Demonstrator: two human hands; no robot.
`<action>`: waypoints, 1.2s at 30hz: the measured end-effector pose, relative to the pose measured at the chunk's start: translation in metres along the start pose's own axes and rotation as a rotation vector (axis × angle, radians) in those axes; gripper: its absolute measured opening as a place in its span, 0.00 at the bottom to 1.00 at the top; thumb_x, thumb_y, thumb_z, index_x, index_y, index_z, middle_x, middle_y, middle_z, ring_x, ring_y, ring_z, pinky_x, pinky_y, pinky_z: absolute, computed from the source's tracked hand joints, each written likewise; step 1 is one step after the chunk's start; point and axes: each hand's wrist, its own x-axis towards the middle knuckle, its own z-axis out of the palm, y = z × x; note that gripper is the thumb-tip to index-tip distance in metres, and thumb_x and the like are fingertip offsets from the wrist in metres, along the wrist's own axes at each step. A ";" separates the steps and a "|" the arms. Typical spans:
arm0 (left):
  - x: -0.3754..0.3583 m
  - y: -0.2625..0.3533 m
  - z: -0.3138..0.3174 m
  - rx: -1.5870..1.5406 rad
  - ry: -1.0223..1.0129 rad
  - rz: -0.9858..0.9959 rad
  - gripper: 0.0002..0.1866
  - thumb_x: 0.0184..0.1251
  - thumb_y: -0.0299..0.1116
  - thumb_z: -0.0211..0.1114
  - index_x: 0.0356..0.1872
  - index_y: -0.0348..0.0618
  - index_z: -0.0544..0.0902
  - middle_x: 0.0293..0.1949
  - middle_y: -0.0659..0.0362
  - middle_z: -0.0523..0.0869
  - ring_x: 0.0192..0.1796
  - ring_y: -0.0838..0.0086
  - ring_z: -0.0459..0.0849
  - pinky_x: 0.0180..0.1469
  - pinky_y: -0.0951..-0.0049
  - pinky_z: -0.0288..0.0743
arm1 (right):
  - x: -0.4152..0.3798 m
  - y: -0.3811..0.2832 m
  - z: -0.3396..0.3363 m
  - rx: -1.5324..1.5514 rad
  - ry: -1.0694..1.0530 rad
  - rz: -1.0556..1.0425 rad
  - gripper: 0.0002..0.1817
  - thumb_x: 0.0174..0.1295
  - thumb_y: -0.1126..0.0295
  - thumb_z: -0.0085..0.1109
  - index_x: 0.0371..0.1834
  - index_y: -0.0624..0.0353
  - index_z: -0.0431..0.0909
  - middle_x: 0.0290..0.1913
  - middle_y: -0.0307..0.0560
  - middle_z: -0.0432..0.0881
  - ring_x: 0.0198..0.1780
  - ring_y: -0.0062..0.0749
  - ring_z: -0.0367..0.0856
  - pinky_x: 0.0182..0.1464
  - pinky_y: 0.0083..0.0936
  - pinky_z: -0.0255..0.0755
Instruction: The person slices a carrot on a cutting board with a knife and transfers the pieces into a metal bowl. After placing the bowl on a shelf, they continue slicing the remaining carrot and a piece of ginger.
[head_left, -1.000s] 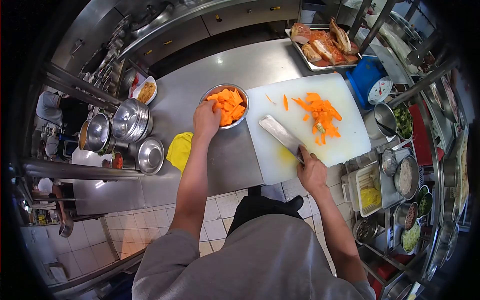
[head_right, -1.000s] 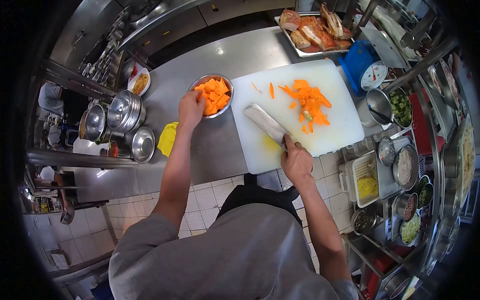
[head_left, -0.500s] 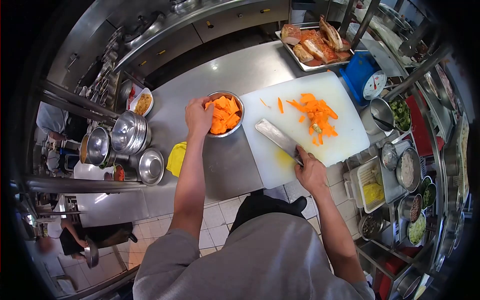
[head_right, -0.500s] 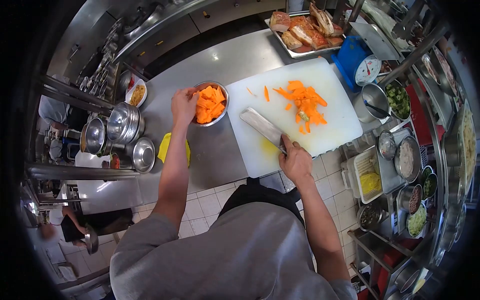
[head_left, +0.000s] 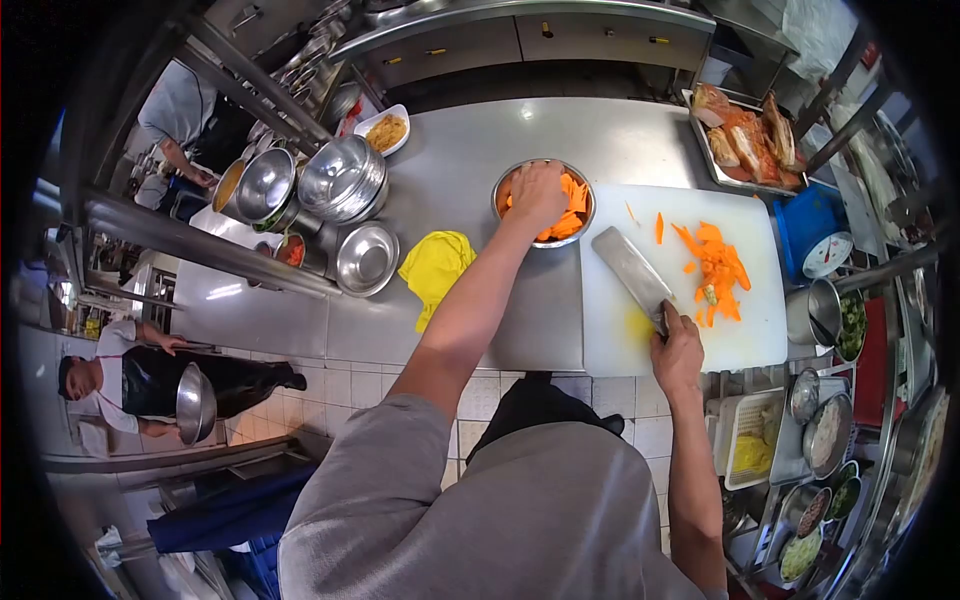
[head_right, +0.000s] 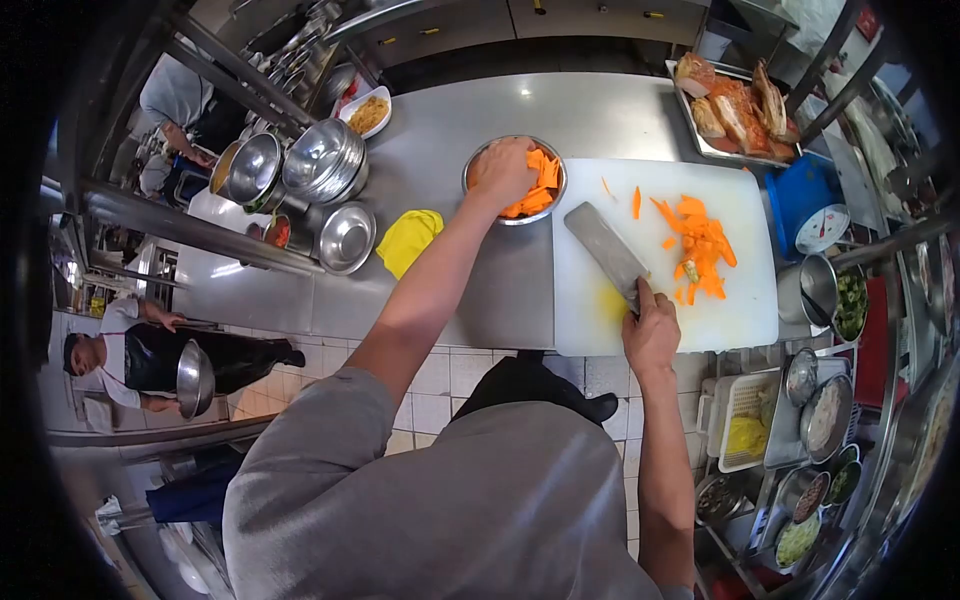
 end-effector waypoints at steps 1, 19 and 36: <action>-0.003 0.003 -0.012 -0.007 0.003 -0.003 0.18 0.60 0.34 0.71 0.52 0.46 0.87 0.51 0.48 0.88 0.55 0.51 0.85 0.63 0.56 0.77 | 0.001 0.002 0.003 -0.008 0.000 -0.003 0.31 0.54 0.76 0.61 0.66 0.61 0.79 0.47 0.59 0.85 0.48 0.55 0.84 0.53 0.43 0.79; -0.057 -0.001 -0.053 -0.296 0.087 -0.202 0.26 0.64 0.33 0.71 0.62 0.35 0.81 0.60 0.42 0.83 0.65 0.49 0.79 0.69 0.52 0.71 | -0.108 0.048 -0.054 0.205 0.335 -0.007 0.21 0.59 0.79 0.65 0.58 0.66 0.81 0.52 0.59 0.81 0.55 0.56 0.77 0.61 0.47 0.71; -0.074 -0.136 0.072 -1.548 0.102 -0.849 0.06 0.71 0.29 0.64 0.42 0.37 0.83 0.38 0.57 0.87 0.35 0.73 0.86 0.37 0.76 0.85 | -0.227 0.152 -0.092 0.332 0.445 0.345 0.18 0.60 0.76 0.64 0.55 0.63 0.82 0.51 0.56 0.82 0.56 0.54 0.78 0.60 0.43 0.75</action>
